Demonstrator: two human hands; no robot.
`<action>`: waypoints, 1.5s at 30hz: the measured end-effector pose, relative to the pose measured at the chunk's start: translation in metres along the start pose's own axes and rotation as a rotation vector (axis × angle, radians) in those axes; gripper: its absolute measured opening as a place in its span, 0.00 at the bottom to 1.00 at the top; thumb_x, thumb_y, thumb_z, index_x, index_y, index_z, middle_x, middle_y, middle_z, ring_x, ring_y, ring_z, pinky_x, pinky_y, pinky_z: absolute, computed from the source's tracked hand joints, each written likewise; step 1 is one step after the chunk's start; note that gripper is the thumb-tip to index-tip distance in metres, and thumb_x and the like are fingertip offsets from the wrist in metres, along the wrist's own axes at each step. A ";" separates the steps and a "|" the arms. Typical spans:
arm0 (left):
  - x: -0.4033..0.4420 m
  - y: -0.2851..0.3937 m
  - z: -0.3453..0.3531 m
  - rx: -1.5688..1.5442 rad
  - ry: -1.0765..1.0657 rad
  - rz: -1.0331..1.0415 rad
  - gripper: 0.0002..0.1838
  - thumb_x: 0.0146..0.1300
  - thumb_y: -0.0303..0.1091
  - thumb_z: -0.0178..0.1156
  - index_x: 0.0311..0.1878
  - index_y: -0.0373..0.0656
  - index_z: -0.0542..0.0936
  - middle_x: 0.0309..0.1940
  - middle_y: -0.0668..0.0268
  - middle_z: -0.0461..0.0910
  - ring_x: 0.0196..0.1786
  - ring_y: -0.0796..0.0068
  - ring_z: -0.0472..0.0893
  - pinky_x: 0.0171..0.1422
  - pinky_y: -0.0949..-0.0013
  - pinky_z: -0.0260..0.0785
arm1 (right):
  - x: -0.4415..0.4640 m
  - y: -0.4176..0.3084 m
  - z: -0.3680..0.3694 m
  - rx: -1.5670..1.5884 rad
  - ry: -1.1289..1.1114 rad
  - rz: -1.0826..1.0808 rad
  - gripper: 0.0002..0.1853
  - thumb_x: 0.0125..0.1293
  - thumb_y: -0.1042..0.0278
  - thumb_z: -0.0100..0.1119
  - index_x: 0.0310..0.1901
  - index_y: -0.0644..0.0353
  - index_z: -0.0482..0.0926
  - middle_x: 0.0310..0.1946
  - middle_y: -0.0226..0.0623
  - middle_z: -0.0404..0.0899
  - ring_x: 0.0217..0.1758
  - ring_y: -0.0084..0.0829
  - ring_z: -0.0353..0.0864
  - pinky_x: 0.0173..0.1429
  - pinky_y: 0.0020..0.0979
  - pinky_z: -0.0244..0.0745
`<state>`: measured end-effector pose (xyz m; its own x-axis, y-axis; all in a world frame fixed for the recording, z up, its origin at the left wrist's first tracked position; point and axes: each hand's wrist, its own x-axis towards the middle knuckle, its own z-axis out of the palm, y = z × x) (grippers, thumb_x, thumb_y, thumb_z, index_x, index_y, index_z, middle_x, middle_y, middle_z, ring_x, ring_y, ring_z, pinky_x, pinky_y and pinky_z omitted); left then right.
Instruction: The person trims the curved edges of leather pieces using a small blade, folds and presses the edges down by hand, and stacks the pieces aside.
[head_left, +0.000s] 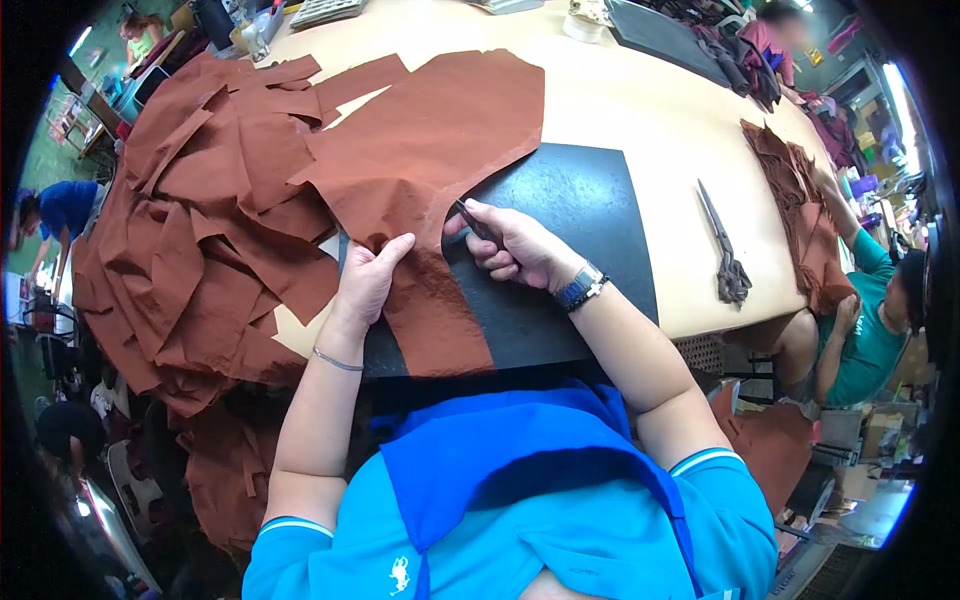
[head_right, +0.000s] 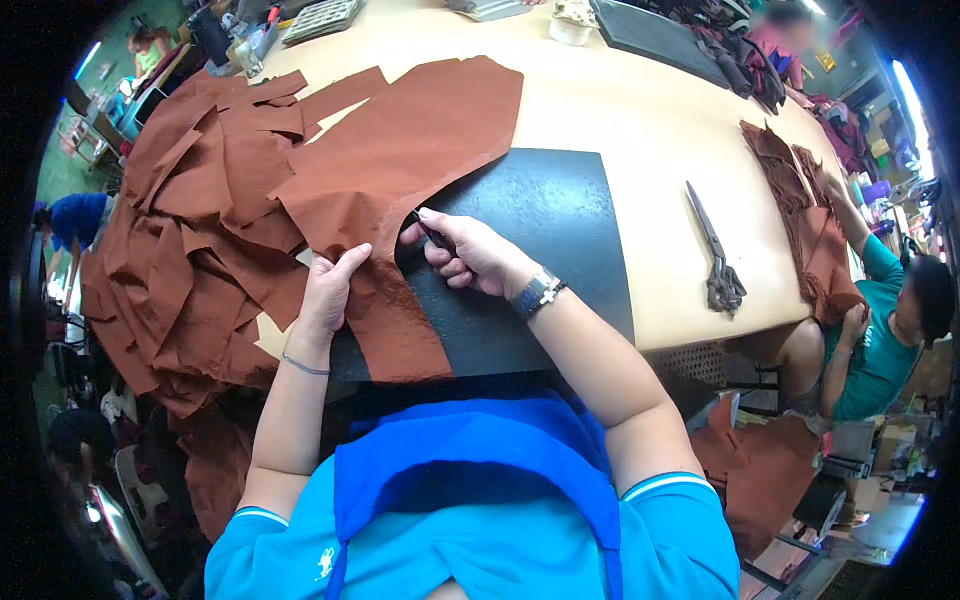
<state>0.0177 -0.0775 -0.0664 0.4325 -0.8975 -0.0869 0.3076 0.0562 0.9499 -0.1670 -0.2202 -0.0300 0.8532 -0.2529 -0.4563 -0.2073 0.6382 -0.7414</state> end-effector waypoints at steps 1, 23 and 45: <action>-0.002 0.004 0.005 -0.019 -0.006 0.027 0.11 0.67 0.28 0.64 0.51 0.39 0.82 0.45 0.72 0.82 0.45 0.83 0.79 0.52 0.75 0.70 | 0.000 0.000 0.001 0.017 0.006 -0.001 0.21 0.80 0.46 0.41 0.53 0.57 0.73 0.21 0.19 0.60 0.19 0.13 0.52 0.20 0.17 0.48; -0.002 0.004 0.010 0.009 0.022 0.108 0.10 0.67 0.29 0.65 0.49 0.39 0.83 0.42 0.73 0.83 0.40 0.86 0.77 0.46 0.77 0.69 | -0.001 0.002 -0.001 0.003 -0.009 -0.011 0.19 0.80 0.46 0.42 0.45 0.54 0.74 0.20 0.19 0.61 0.17 0.11 0.51 0.18 0.15 0.48; -0.061 0.020 0.021 0.000 0.103 0.100 0.25 0.65 0.24 0.59 0.66 0.40 0.71 0.54 0.63 0.79 0.52 0.69 0.82 0.57 0.66 0.77 | 0.025 -0.026 -0.017 -1.167 0.986 -1.191 0.19 0.56 0.81 0.61 0.48 0.50 0.72 0.39 0.33 0.76 0.39 0.38 0.86 0.39 0.41 0.82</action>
<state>-0.0208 -0.0306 -0.0356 0.5455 -0.8378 -0.0226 0.2590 0.1429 0.9553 -0.1485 -0.2551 -0.0305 0.3335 -0.6457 0.6869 -0.3370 -0.7621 -0.5528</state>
